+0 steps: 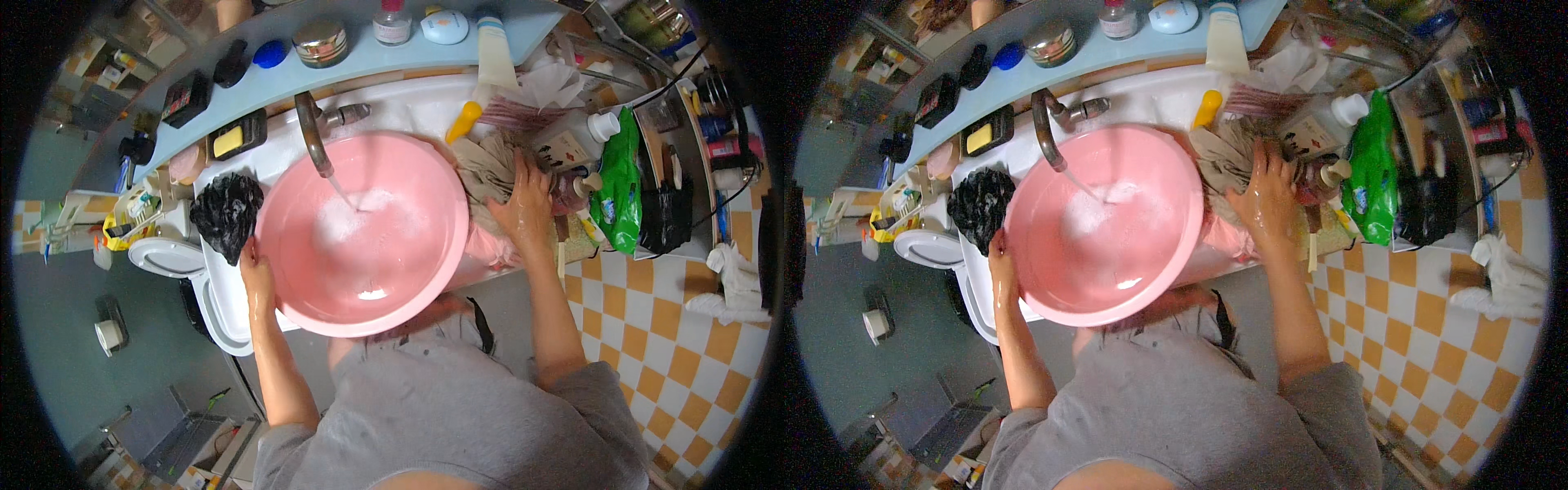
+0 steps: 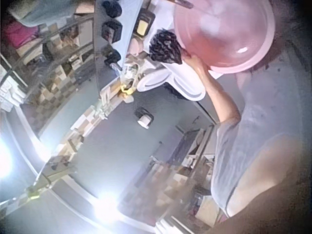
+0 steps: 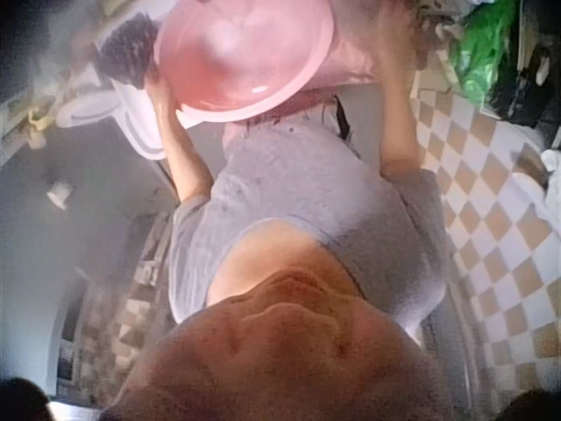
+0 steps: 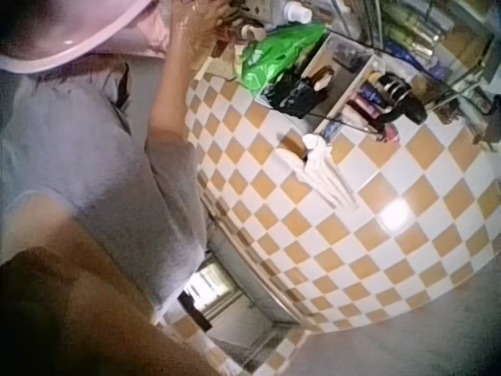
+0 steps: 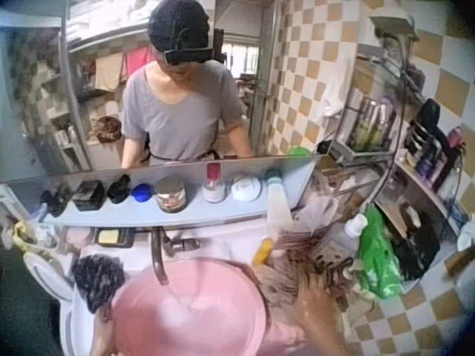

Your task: The person hand washes a beige cloth and a pink garment in a pink basin using a bar of soap. They scrub, rinse, and wring the items repeatedly under running water.

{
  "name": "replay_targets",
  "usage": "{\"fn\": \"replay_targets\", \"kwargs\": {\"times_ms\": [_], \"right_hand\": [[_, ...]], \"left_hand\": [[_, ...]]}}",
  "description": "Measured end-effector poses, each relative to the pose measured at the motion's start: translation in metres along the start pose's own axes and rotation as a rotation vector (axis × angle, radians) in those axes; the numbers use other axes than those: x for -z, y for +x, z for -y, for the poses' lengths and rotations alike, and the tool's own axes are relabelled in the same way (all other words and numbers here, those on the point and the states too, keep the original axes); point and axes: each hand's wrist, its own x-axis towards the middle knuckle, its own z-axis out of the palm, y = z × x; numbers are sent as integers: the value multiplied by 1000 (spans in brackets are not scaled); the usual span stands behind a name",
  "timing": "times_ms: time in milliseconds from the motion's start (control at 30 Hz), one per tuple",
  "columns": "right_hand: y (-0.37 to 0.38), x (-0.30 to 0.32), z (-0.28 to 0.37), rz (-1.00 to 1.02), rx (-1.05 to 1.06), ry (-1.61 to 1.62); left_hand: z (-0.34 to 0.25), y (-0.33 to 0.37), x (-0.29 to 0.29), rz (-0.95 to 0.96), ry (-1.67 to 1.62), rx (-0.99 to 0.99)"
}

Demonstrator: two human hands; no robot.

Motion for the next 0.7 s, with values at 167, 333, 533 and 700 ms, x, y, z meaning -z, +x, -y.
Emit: {"fn": "replay_targets", "kwargs": {"times_ms": [167, 333, 533, 700], "right_hand": [[15, -25, -13, -143, 114, 46], [13, 39, -4, -482, 142, 169], [7, 121, 37, -661, 50, 951], [-12, 80, 75, -398, 200, 962]], "left_hand": [[38, 12, 3, -54, -171, 9], [32, 6, -3, -97, -212, 63], [35, 2, -1, -107, -216, 64], [37, 5, -8, -107, -294, 78]]}}
